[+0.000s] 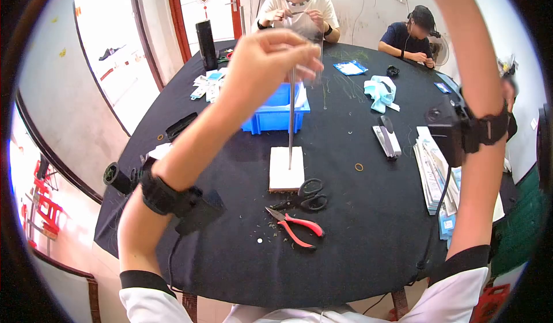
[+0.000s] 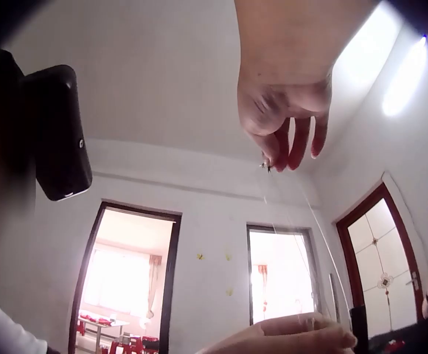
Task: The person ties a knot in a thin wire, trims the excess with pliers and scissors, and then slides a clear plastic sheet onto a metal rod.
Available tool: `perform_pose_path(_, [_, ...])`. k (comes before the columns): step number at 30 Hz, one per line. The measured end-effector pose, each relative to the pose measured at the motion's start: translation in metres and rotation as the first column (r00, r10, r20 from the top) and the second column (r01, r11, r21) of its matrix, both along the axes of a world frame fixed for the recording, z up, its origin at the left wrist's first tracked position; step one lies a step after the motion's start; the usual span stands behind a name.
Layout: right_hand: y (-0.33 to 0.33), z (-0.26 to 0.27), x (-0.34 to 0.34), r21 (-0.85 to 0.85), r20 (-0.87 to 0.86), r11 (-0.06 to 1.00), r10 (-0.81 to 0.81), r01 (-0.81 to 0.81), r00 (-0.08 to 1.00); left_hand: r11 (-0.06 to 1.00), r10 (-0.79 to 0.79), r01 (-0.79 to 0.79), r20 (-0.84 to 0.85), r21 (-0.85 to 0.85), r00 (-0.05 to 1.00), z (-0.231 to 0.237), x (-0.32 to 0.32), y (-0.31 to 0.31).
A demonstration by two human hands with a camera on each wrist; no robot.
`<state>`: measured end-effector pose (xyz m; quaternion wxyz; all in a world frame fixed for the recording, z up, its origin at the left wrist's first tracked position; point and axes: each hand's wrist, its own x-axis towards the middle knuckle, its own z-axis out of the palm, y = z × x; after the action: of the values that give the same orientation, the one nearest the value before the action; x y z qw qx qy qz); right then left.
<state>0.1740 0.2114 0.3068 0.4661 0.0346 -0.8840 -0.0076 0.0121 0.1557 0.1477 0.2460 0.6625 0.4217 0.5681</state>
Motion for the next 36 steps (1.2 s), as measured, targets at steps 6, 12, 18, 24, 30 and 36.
perform_pose_path(6, [-0.058,0.007,0.033,0.454,-0.133,0.890,0.024,0.039,0.991,0.911,0.186,-0.034,-0.337,0.410,0.923,0.064,-0.043,0.019])
perform_pose_path(12, [-0.063,-0.116,0.004,0.573,-0.149,0.820,0.118,-0.011,0.982,0.979,0.191,-0.179,-0.126,0.100,0.974,0.011,-0.080,0.002])
perform_pose_path(18, [-0.069,-0.206,-0.023,0.612,0.003,0.780,0.167,-0.134,0.986,0.766,0.130,0.303,0.597,-0.567,0.791,-0.065,-0.059,-0.111])
perform_pose_path(24, [-0.084,-0.263,-0.048,0.545,0.284,0.758,0.235,-0.358,0.929,0.782,0.295,0.039,0.425,-0.622,0.856,-0.105,-0.064,-0.153])
perform_pose_path(30, [-0.081,-0.266,-0.023,0.339,0.500,0.871,0.151,-0.354,0.853,0.641,0.474,-0.477,-0.180,-0.601,0.862,-0.119,-0.156,-0.179])
perform_pose_path(36, [-0.033,-0.266,0.020,0.197,0.361,0.980,-0.112,0.041,0.926,0.446,0.486,-0.835,-0.696,-0.322,0.528,-0.158,-0.208,-0.194])
